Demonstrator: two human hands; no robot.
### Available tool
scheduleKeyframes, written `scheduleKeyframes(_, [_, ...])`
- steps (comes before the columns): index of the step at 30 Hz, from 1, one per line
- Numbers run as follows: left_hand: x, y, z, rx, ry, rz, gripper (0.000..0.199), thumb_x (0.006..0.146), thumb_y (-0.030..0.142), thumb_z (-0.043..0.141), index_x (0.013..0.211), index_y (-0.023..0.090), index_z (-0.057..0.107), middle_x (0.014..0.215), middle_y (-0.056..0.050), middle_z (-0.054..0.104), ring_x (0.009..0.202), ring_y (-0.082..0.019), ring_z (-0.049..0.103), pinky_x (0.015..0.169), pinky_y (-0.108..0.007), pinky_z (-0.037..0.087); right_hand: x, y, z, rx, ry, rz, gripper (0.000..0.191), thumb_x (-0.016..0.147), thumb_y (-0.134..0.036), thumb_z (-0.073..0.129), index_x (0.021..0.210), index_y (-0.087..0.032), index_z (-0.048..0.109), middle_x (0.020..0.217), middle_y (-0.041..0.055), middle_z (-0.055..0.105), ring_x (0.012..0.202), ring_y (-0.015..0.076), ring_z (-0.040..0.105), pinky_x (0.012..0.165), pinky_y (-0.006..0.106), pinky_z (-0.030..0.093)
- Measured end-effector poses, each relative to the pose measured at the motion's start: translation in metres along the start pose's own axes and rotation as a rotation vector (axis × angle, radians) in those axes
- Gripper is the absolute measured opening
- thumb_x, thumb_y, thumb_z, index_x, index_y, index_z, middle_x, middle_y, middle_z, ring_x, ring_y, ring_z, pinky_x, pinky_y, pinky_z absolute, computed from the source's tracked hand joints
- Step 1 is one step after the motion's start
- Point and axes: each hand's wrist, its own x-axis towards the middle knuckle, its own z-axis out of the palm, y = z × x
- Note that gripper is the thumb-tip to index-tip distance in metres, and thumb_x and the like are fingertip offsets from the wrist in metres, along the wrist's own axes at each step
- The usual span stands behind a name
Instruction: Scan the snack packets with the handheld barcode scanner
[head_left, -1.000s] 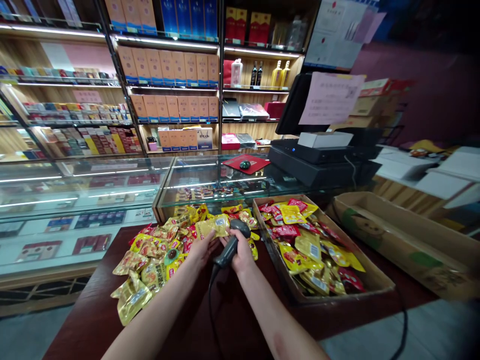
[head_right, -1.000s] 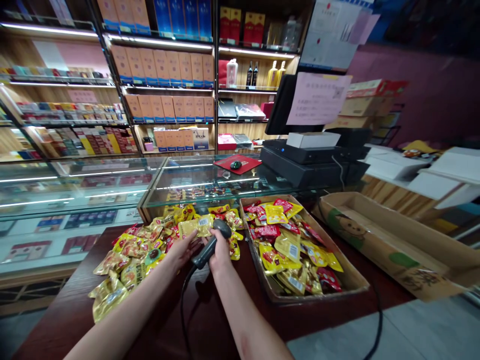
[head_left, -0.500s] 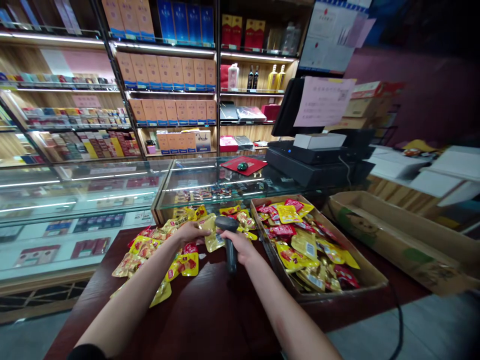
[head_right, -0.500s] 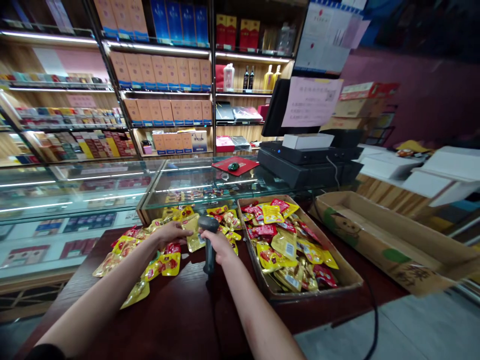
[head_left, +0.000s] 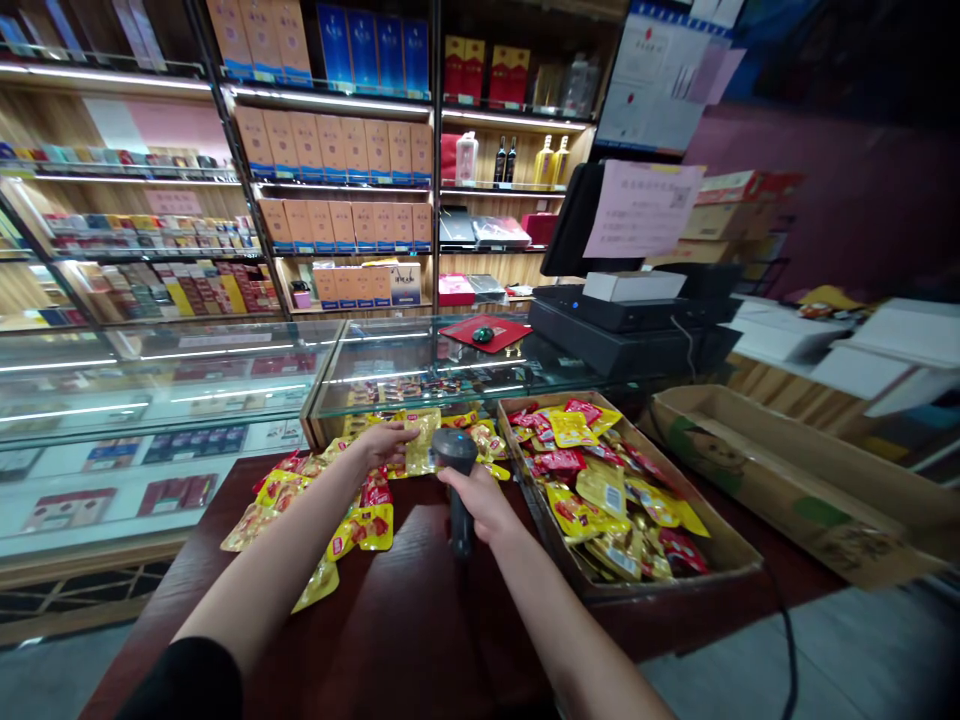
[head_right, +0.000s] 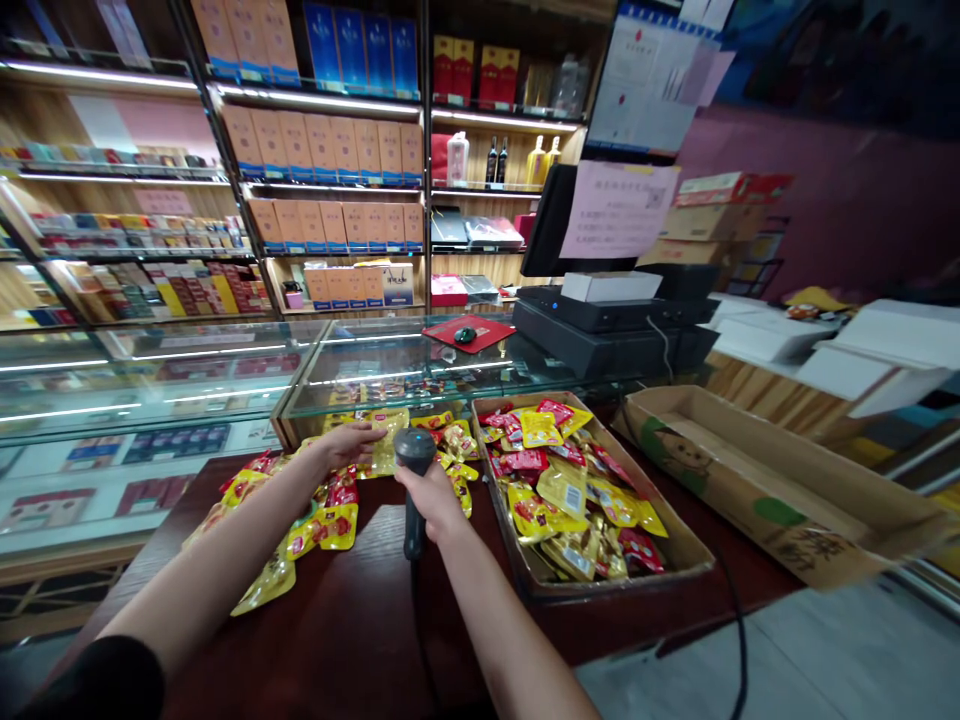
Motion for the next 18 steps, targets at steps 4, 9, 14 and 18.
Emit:
scheduleKeyframes(4, [0.011, 0.014, -0.003, 0.006, 0.046, 0.042, 0.04, 0.054, 0.024, 0.086, 0.076, 0.016, 0.053, 0.06, 0.006, 0.056, 0.04, -0.004, 0.045, 0.041, -0.017, 0.041, -0.021, -0.014, 0.002, 0.142, -0.088, 0.063, 0.027, 0.058, -0.026, 0.069, 0.083, -0.017, 0.061, 0.085, 0.0025, 0.066, 0.076, 0.0184, 0.064, 0.063, 0.031, 0.052])
scheduleKeyframes(9, [0.019, 0.026, -0.001, 0.008, 0.079, 0.062, 0.042, 0.053, 0.028, 0.087, 0.076, 0.016, 0.055, 0.054, 0.006, 0.051, 0.04, -0.003, 0.042, 0.041, -0.016, 0.036, -0.04, -0.019, 0.003, 0.182, -0.191, 0.14, 0.034, 0.061, -0.037, 0.072, 0.08, -0.017, 0.053, 0.076, 0.0019, 0.062, 0.056, 0.0168, 0.065, 0.042, 0.027, 0.05])
scheduleKeyframes(14, [0.02, 0.027, 0.006, 0.043, 0.092, 0.051, 0.046, 0.049, 0.026, 0.088, 0.083, 0.016, 0.059, 0.066, 0.001, 0.061, 0.046, -0.006, 0.049, 0.048, -0.02, 0.043, -0.046, -0.012, 0.003, 0.121, -0.193, 0.158, 0.032, 0.064, -0.039, 0.07, 0.077, -0.016, 0.053, 0.063, -0.004, 0.053, 0.045, 0.0116, 0.058, 0.035, 0.023, 0.045])
scheduleKeyframes(18, [0.019, 0.024, 0.01, 0.033, 0.073, 0.048, 0.045, 0.049, 0.024, 0.088, 0.084, 0.016, 0.061, 0.067, 0.0, 0.063, 0.046, -0.007, 0.05, 0.046, -0.019, 0.041, -0.047, -0.007, 0.001, 0.132, -0.177, 0.143, 0.033, 0.063, -0.039, 0.071, 0.077, -0.017, 0.051, 0.063, -0.005, 0.052, 0.046, 0.0116, 0.058, 0.035, 0.023, 0.046])
